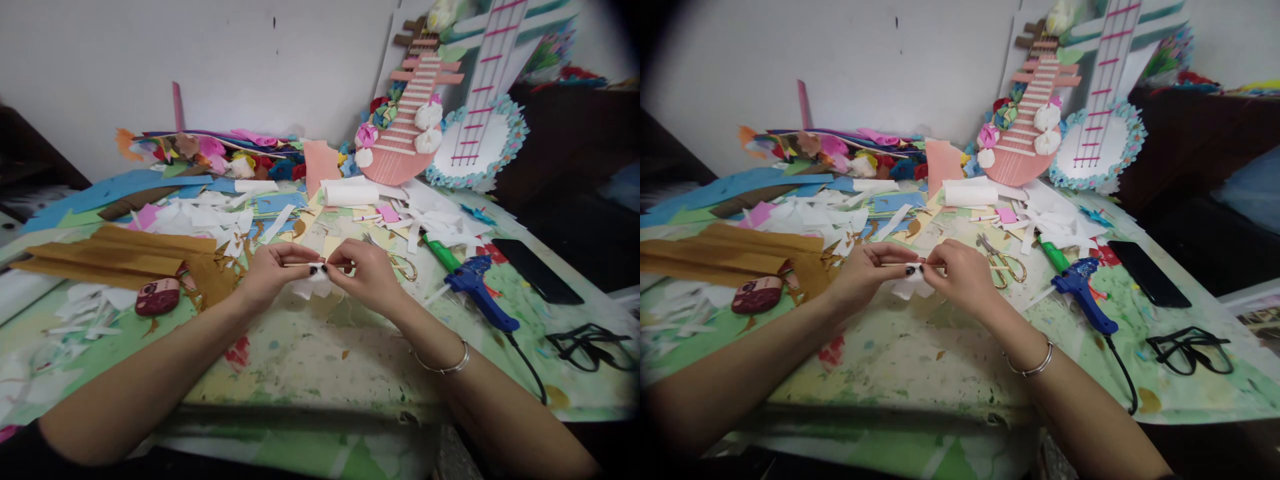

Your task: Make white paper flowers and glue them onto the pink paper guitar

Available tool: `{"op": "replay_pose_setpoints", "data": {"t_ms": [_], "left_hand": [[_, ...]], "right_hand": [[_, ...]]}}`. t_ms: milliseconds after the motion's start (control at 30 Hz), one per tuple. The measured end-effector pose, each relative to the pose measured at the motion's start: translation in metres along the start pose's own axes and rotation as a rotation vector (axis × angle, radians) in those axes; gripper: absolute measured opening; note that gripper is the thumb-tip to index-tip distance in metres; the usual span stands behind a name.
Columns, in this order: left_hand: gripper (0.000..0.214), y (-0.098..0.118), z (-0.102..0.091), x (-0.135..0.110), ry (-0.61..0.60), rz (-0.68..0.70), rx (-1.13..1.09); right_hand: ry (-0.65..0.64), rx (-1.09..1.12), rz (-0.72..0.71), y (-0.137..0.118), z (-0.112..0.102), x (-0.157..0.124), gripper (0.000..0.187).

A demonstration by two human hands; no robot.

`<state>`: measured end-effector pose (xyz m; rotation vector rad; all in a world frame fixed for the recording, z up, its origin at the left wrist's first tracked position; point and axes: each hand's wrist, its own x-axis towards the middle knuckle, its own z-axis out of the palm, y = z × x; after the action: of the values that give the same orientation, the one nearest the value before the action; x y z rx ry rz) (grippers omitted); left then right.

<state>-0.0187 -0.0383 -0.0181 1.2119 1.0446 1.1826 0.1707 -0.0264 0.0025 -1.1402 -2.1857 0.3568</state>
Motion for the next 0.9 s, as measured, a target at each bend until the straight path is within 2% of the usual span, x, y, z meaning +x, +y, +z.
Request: {"op": "replay_pose_setpoints", "data": {"t_ms": [167,267,467,900], "left_hand": [[0.022,0.006,0.003,-0.004,0.027,0.234,0.113],[0.021,0.011,0.003,-0.007,0.040,0.316,0.193],[0.018,0.012,0.001,-0.007,0.026,0.344,0.218],[0.009,0.015,0.002,-0.009,0.032,0.349,0.294]], "right_hand": [[0.152,-0.030,-0.177,-0.001,0.001,-0.003,0.014],[0.251,-0.052,-0.280,-0.002,0.002,-0.005,0.014],[0.349,-0.099,-0.395,-0.003,0.001,-0.006,0.011],[0.356,-0.183,-0.410,-0.005,0.001,-0.006,0.014]]}}
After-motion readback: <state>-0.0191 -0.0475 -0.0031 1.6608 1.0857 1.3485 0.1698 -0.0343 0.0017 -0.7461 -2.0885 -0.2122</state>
